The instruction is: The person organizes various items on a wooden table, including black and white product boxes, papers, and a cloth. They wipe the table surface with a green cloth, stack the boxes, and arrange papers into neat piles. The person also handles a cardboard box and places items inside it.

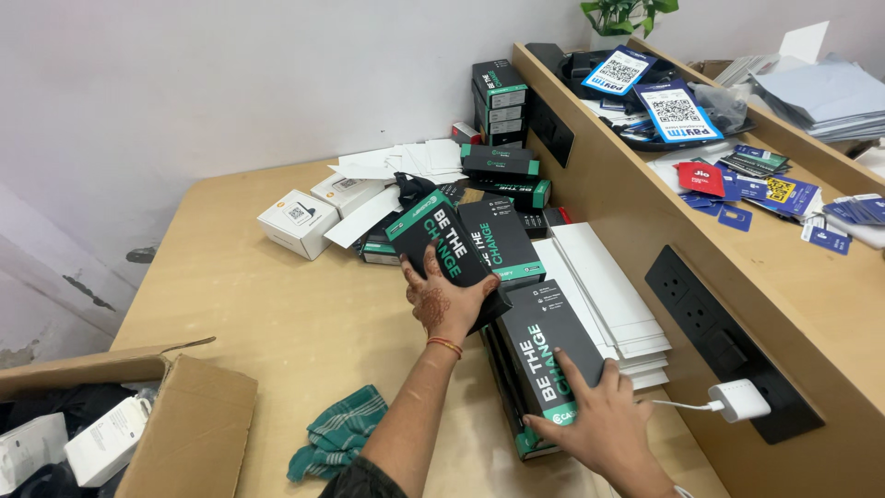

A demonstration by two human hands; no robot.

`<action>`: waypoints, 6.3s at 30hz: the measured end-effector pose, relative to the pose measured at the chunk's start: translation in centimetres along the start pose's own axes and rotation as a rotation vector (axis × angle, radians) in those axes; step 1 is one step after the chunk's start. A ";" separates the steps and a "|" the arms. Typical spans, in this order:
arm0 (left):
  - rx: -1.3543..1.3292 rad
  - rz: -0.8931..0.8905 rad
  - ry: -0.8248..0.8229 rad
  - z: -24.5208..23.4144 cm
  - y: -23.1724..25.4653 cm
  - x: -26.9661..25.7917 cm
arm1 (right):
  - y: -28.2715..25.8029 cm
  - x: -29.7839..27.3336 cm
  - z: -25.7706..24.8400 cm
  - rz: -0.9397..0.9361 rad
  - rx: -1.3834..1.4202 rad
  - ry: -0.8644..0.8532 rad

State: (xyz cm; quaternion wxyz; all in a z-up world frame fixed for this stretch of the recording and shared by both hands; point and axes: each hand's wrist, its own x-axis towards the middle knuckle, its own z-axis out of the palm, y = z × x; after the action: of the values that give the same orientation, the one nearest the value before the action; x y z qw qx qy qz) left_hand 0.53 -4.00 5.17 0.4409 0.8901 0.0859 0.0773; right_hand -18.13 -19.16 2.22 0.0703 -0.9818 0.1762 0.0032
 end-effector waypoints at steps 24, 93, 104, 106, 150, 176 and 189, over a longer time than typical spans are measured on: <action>0.488 0.059 -0.314 10.8 10.0 5.8 | -4.5 8.6 -2.5 -0.252 -0.267 -0.540; 0.455 -0.111 -0.090 -5.0 -35.6 19.1 | -37.2 23.0 29.5 -0.378 0.027 0.027; 0.578 -0.125 -0.055 -4.8 -34.6 19.3 | -35.8 36.7 25.7 -0.352 -0.047 0.090; 0.568 -0.139 -0.071 -4.9 -34.7 19.4 | -35.6 35.2 26.7 -0.348 0.014 0.164; 0.597 0.193 -0.672 5.3 -21.4 15.0 | -16.3 4.7 15.7 -0.061 -0.006 -0.256; -0.021 0.786 -0.263 5.7 -7.6 4.8 | -3.9 -1.0 -3.6 0.304 0.182 0.309; -0.360 0.574 -0.421 9.5 -7.4 4.6 | -3.0 1.1 -0.3 0.341 0.204 0.203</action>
State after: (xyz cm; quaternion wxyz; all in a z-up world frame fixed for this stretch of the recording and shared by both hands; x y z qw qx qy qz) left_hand 6.42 -5.86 -6.16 0.5581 0.7830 -0.2732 0.0271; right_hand -16.09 -16.81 2.93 0.1496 -0.9210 0.3451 -0.1014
